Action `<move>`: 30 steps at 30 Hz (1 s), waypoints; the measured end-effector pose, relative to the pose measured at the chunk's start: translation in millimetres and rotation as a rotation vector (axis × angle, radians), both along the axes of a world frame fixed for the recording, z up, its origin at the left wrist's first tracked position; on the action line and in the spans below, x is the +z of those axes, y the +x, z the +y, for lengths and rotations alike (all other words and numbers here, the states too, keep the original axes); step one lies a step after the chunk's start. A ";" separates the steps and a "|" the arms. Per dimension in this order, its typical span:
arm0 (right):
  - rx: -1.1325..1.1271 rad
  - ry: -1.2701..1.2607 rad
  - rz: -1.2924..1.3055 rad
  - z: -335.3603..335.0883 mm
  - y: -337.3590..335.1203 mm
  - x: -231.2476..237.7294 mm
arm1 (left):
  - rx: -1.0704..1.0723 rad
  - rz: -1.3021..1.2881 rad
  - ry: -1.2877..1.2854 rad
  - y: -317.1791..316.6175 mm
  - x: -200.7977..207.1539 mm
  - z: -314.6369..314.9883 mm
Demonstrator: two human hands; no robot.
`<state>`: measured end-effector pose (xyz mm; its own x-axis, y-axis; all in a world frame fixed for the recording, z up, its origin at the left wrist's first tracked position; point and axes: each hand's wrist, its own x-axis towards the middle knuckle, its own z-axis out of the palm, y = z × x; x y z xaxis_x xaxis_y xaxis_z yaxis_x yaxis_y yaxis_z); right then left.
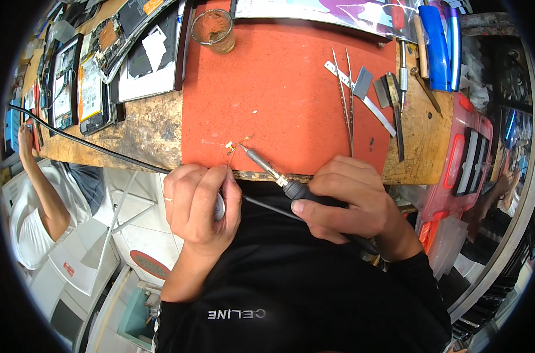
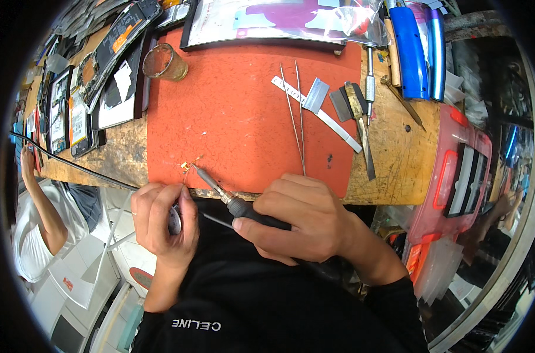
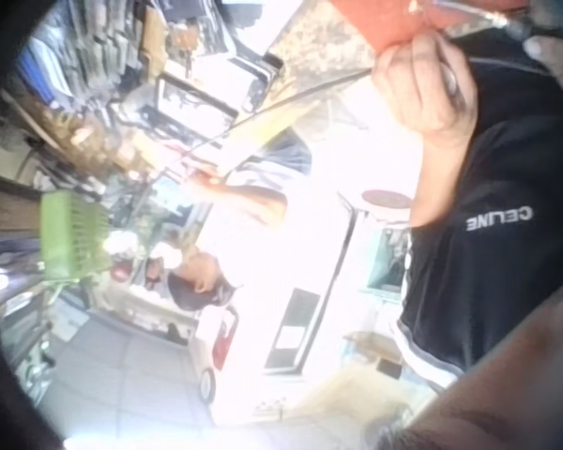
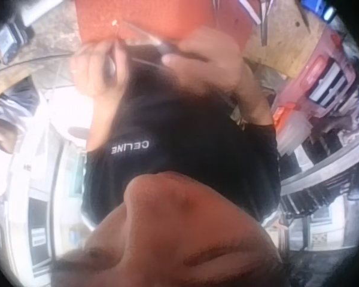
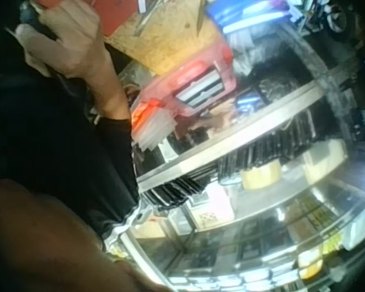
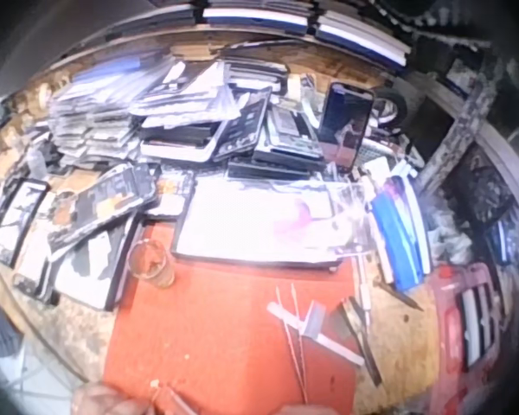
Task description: The person uses a soldering iron and tweezers to work on a small electronic component on a cluttered workbench. They apply flux, heat the component, and add solder to create a connection.
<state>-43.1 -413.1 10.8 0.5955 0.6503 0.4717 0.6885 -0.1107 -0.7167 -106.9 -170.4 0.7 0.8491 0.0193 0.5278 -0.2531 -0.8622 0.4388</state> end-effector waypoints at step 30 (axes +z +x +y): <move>0.025 0.031 -0.097 2.7 2.8 -5.2 | -0.011 0.031 0.012 -1.5 2.5 2.7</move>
<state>-40.3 -410.5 5.6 0.5295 0.6486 0.5467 0.7573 -0.0711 -0.6492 -108.4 -167.7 3.2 0.8650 0.0038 0.5017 -0.2494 -0.8644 0.4366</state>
